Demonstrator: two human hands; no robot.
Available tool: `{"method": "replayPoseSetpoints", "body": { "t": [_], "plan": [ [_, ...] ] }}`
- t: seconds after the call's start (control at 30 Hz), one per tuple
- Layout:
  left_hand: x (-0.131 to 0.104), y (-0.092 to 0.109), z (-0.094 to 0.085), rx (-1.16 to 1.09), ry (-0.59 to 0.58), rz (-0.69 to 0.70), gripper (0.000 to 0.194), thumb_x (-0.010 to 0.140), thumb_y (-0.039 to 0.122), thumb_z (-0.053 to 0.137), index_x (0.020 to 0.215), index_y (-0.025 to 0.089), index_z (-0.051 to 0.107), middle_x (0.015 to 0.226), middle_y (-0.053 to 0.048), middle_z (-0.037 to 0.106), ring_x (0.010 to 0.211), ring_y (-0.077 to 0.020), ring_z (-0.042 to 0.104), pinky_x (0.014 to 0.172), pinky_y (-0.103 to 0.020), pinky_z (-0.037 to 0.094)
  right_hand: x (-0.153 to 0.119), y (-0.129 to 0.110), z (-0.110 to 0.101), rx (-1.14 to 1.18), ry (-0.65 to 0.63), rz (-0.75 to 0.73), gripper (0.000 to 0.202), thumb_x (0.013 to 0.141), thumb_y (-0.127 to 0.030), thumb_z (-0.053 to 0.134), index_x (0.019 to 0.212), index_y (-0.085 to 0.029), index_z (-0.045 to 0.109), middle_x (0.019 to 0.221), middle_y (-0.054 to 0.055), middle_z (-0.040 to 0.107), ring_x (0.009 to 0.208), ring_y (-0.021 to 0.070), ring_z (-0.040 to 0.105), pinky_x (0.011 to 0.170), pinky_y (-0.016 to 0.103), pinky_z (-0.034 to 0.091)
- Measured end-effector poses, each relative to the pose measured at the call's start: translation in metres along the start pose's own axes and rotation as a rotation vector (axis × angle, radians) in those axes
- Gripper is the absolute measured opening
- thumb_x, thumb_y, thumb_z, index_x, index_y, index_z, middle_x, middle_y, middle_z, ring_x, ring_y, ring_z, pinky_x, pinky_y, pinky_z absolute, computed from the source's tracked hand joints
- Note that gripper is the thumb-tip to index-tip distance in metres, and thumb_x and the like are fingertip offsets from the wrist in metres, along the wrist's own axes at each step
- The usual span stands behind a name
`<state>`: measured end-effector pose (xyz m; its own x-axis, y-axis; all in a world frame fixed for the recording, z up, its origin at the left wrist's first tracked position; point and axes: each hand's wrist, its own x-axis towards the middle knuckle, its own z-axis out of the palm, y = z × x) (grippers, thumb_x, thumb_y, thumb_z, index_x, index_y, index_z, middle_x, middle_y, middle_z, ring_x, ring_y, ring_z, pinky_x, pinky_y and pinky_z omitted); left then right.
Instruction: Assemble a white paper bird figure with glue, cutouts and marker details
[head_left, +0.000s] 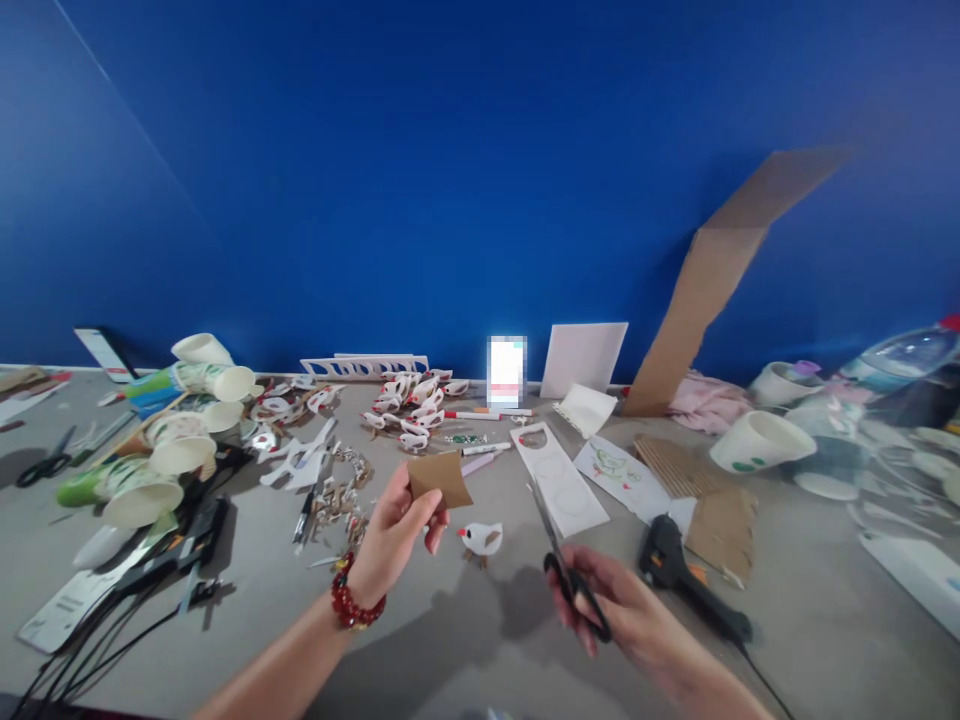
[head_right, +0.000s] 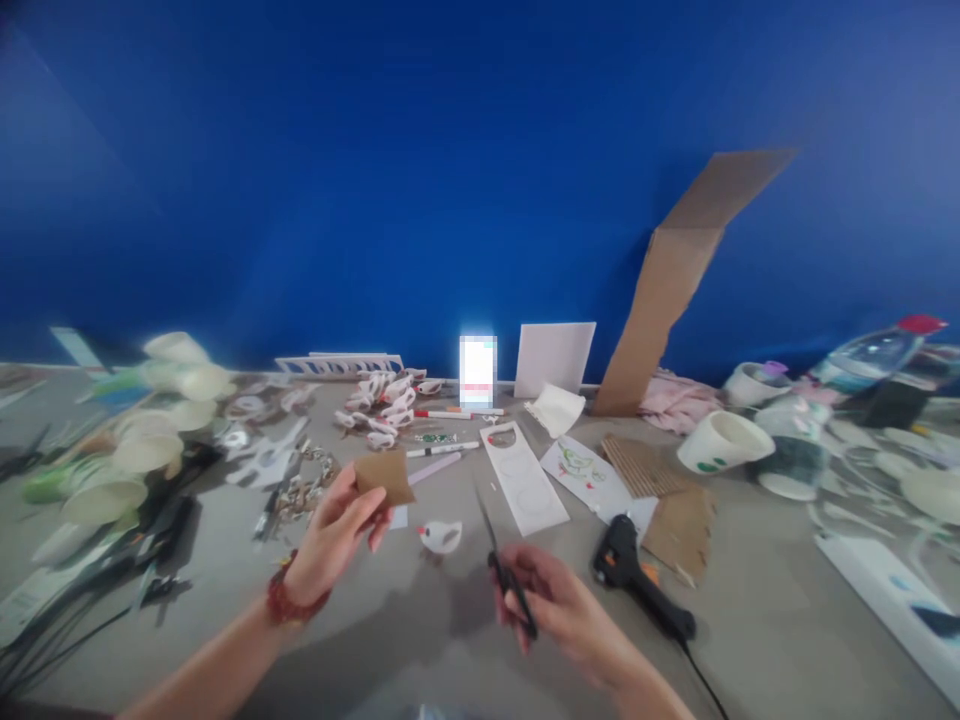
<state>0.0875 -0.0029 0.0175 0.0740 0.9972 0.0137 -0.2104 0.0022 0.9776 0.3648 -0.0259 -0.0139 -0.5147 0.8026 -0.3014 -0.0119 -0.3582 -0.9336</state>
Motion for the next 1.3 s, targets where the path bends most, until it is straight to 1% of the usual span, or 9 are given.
{"method": "replayPoseSetpoints", "body": {
  "t": [0.1,0.2,0.3,0.37,0.43,0.63,0.87,1.07,1.3],
  "plan": [
    [0.002,-0.003,0.008,-0.049,-0.009,-0.041,0.021,0.088,0.033,0.058,0.103,0.018,0.054,0.064,0.004,0.057,0.044,-0.0066,0.047,0.041,-0.018,0.037,0.020,-0.001,0.017,-0.033,-0.104,-0.064,0.059,0.068,-0.070,0.067,0.087,-0.015,0.055,0.067,0.001,0.057,0.053,0.0088,0.046,0.046,0.019,0.036],
    [0.005,-0.010,0.013,-0.111,0.060,-0.089,0.017,0.085,0.031,0.059,0.096,0.018,0.059,0.068,0.003,0.061,0.048,-0.0082,0.052,0.044,-0.019,0.041,0.034,-0.003,0.030,-0.037,-0.159,-0.097,0.060,0.069,-0.071,0.066,0.087,-0.015,0.056,0.069,0.001,0.058,0.055,0.0086,0.047,0.048,0.019,0.035],
    [0.006,-0.016,0.014,-0.167,0.132,-0.159,0.020,0.080,0.029,0.061,0.097,0.019,0.063,0.088,-0.003,0.070,0.069,-0.0143,0.064,0.060,-0.024,0.051,0.040,-0.001,0.035,-0.007,-0.199,-0.099,0.061,0.068,-0.071,0.067,0.088,-0.015,0.057,0.076,0.003,0.059,0.061,0.0110,0.053,0.051,0.020,0.036],
    [0.005,-0.020,0.014,-0.200,0.147,-0.216,0.025,0.077,0.028,0.063,0.101,0.020,0.065,0.098,-0.005,0.071,0.086,-0.0199,0.066,0.071,-0.028,0.054,0.041,0.002,0.036,-0.003,-0.215,-0.091,0.061,0.067,-0.072,0.067,0.087,-0.015,0.057,0.076,0.003,0.059,0.060,0.0115,0.054,0.052,0.020,0.036],
    [0.005,-0.022,0.014,-0.207,0.133,-0.246,0.028,0.077,0.030,0.064,0.103,0.020,0.066,0.101,-0.005,0.072,0.093,-0.0235,0.066,0.074,-0.031,0.055,0.041,0.007,0.035,-0.004,-0.210,-0.084,0.062,0.068,-0.073,0.066,0.086,-0.014,0.058,0.072,0.002,0.058,0.059,0.0115,0.053,0.052,0.021,0.036],
    [0.005,-0.028,0.013,-0.113,0.062,-0.230,0.025,0.082,0.032,0.061,0.102,0.018,0.069,0.092,-0.004,0.074,0.077,-0.0207,0.067,0.073,-0.032,0.055,0.044,0.016,0.032,-0.041,-0.152,-0.061,0.060,0.066,-0.072,0.068,0.080,-0.015,0.055,0.071,0.001,0.055,0.060,0.0124,0.051,0.054,0.022,0.038],
    [0.005,-0.027,0.011,-0.094,0.016,-0.264,0.028,0.085,0.031,0.057,0.107,0.019,0.068,0.093,-0.005,0.074,0.078,-0.0212,0.069,0.080,-0.032,0.053,0.042,0.010,0.029,-0.094,-0.145,-0.022,0.059,0.065,-0.071,0.069,0.079,-0.016,0.054,0.066,-0.002,0.048,0.059,0.0112,0.042,0.053,0.022,0.034],
    [0.004,-0.025,0.013,-0.123,0.055,-0.311,0.036,0.083,0.029,0.058,0.117,0.022,0.065,0.086,-0.004,0.075,0.074,-0.0228,0.069,0.070,-0.032,0.054,0.043,0.006,0.031,-0.136,-0.123,-0.019,0.058,0.066,-0.071,0.068,0.075,-0.016,0.053,0.064,-0.003,0.044,0.058,0.0100,0.038,0.052,0.022,0.029],
    [0.005,-0.027,0.012,-0.153,0.070,-0.294,0.034,0.080,0.029,0.061,0.113,0.021,0.067,0.084,-0.005,0.075,0.068,-0.0220,0.068,0.069,-0.033,0.055,0.041,0.004,0.033,-0.159,-0.104,-0.019,0.057,0.067,-0.070,0.068,0.073,-0.016,0.052,0.062,-0.003,0.044,0.056,0.0101,0.039,0.051,0.022,0.029]
  ]
}}
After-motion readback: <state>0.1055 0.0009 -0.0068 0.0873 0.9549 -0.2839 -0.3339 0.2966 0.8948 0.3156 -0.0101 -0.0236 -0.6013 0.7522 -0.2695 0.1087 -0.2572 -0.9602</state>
